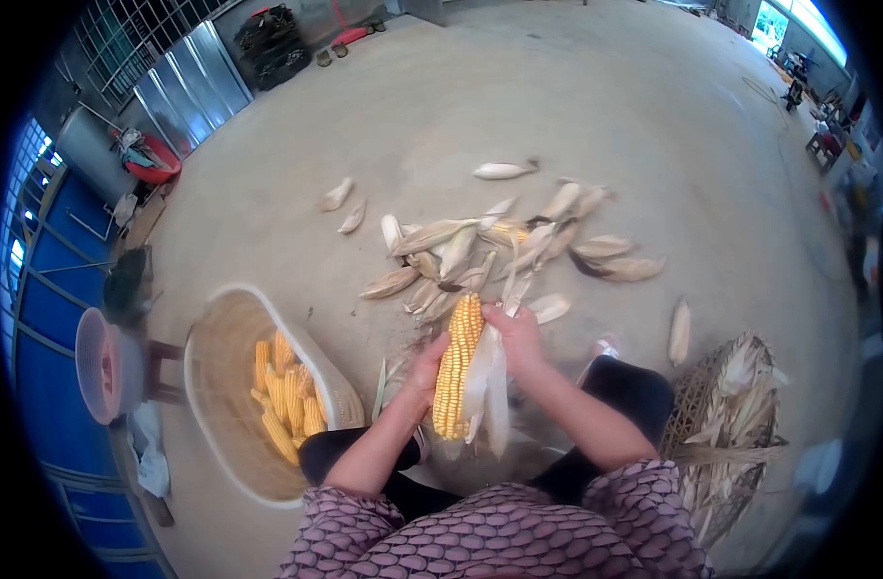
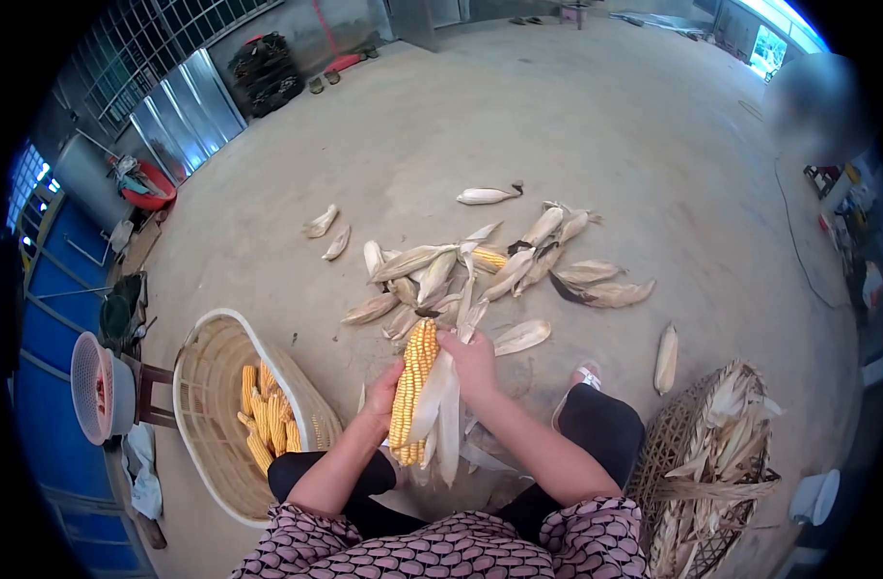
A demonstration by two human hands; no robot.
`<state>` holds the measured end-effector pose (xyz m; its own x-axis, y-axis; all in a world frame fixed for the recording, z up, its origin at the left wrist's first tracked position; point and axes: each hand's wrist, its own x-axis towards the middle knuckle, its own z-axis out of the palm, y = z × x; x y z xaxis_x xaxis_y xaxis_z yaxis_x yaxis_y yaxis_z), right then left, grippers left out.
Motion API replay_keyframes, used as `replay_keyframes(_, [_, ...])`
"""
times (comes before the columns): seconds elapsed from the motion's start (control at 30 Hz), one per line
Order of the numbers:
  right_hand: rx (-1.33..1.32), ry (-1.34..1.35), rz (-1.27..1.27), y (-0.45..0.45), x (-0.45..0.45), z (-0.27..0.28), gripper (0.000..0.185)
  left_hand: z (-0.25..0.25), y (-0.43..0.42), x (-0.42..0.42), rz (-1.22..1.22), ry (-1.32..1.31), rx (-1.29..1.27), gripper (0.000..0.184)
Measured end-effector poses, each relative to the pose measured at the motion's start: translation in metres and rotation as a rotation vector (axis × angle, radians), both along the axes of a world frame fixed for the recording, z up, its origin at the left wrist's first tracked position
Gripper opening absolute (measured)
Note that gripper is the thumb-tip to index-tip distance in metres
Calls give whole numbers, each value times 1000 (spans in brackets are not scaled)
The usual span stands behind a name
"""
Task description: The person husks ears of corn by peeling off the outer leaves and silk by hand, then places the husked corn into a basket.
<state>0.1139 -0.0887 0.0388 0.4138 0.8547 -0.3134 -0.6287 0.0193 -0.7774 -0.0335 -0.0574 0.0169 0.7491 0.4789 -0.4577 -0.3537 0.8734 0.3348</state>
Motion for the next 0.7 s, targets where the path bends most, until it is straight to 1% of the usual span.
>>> replay_keyframes(0.07, [17, 41, -45, 3, 0, -8, 15, -5, 1, 4, -9, 17, 14, 50])
replay_keyframes(0.1, [31, 81, -91, 4, 0, -2, 13, -5, 1, 7, 59, 46, -1, 50])
replay_keyframes(0.13, [31, 82, -92, 1, 0, 4, 13, -5, 1, 9, 126, 75, -17, 50])
replay_keyframes(0.17, [-5, 136, -66, -3, 1, 13, 12, -5, 4, 8, 126, 74, -17, 50])
replay_keyframes(0.2, [-41, 189, -38, -6, 1, 22, 11, -7, 8, 4, 143, 36, -49, 49])
replay_keyframes(0.23, [-39, 188, -32, -8, 1, 23, 11, -9, 13, 1, 163, -2, -80, 48])
replay_keyframes(0.27, [-19, 198, 171, -10, 2, 23, 11, -11, 17, -2, 185, -40, -110, 47])
replay_keyframes(0.3, [-1, 207, 375, -12, 3, 23, 12, -14, 20, -4, 177, -82, -55, 44])
replay_keyframes(0.33, [-1, 206, 384, -13, 5, 22, 12, -18, 21, -7, 185, -83, -53, 44])
replay_keyframes(0.4, [26, 280, 632, -16, 7, 22, 16, -20, 23, -13, 241, -47, -129, 45])
replay_keyframes(0.43, [25, 281, 636, -17, 4, 23, 16, -18, 24, -14, 251, -57, -160, 49])
replay_keyframes(0.47, [-50, 107, 559, -18, 2, 27, 18, -15, 22, -15, 255, -58, -160, 49])
replay_keyframes(0.5, [-123, -66, 477, -19, 0, 29, 21, -2, 16, -14, 226, -8, -112, 50])
replay_keyframes(0.53, [-123, -68, 476, -19, -2, 26, 21, 8, 13, -14, 193, 42, -64, 52])
replay_keyframes(0.57, [-14, -386, 455, -19, -5, 19, 30, 11, 13, -13, 205, 98, -37, 53])
replay_keyframes(0.6, [97, -702, 426, -21, -7, 6, 39, -4, 15, -16, 204, 98, -38, 53])
replay_keyframes(0.63, [113, -867, 457, -17, -4, -40, 45, -31, 20, -23, 176, 50, -46, 49])
replay_keyframes(0.67, [113, -867, 461, -18, 0, -36, 45, -48, 24, -28, 151, 1, -52, 45])
replay_keyframes(0.7, [-6, -725, 746, -19, 4, -26, 42, -48, 27, -29, 178, 112, -15, 50])
